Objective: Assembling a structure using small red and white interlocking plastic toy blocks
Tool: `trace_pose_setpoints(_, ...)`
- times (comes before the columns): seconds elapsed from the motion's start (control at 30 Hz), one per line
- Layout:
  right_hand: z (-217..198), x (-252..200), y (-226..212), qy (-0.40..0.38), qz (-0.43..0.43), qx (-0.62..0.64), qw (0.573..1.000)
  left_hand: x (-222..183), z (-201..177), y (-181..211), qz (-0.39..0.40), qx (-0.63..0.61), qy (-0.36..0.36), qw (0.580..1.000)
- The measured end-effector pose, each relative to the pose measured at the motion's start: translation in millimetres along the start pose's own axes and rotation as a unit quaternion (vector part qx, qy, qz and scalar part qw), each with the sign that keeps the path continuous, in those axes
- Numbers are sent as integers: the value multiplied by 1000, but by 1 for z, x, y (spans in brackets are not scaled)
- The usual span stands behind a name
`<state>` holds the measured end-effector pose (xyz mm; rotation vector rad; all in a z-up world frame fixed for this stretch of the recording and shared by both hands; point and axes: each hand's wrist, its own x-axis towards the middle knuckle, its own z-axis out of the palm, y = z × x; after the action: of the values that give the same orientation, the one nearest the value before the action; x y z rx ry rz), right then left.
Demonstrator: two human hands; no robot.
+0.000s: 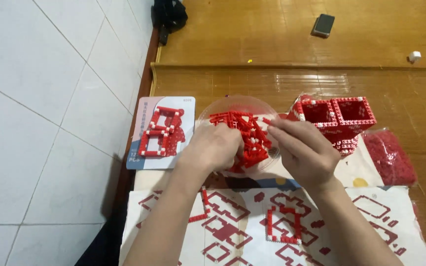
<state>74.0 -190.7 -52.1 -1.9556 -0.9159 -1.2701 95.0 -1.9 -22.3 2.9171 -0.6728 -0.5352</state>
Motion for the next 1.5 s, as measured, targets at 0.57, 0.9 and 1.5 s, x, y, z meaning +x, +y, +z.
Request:
trace_pose_setpoints(0.57, -5, -3, 6, -2, -14, -52, 999, -37, -37, -31, 105, -367, 44, 923)
trace_pose_setpoints(0.9, -6, 6, -3, -42, 21, 31, 998, -25, -34, -7, 19, -214, -8, 977)
trace_pose_setpoints(1.5, -5, 3, 3, -29, 87, 63, 994, -31, -38, -21, 73, -286, 40, 954)
